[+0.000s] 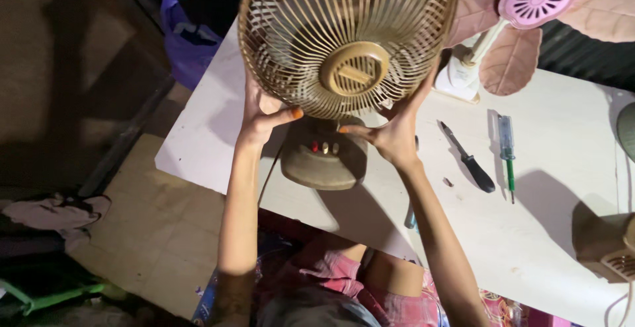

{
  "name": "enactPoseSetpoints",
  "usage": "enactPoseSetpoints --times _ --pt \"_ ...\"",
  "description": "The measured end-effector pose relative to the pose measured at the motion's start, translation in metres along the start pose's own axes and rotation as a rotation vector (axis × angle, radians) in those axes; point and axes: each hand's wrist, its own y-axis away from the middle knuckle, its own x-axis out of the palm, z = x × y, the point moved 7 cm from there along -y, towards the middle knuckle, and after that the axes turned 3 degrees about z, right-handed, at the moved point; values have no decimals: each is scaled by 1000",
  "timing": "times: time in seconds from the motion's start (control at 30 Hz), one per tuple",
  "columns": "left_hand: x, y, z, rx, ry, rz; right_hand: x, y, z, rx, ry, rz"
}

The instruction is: The person disassembles a small table fan by removing the front grille and fan blades, then uses a screwdriver to loosen the central hub. They place the removed parts on the table and continue adjusting the fan head.

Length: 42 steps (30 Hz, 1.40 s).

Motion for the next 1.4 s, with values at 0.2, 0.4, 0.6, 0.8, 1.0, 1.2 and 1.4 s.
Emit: enactPoseSetpoints --times 0.2,0.4,0.6,0.8,1.0,1.2,1.4 --pt "-28 10 5 -73 -180 8 9 13 -25 -179 550 -147" --pt "-40 29 19 -188 -51 -16 4 47 -32 -162 321 -121" --pt "-58 57 21 -199 172 -98 0 112 -70 -12 53 -239" --pt "-69 64 32 -232 192 -158 10 136 -38 22 -45 -316" --pt "-49 51 28 -221 137 -163 -6 120 -11 15 -130 -366" --pt "-21 29 -29 -100 -67 -153 -14 118 11 19 101 -364" --pt "66 7 -149 185 -542 3 -21 104 94 -342 196 -471"
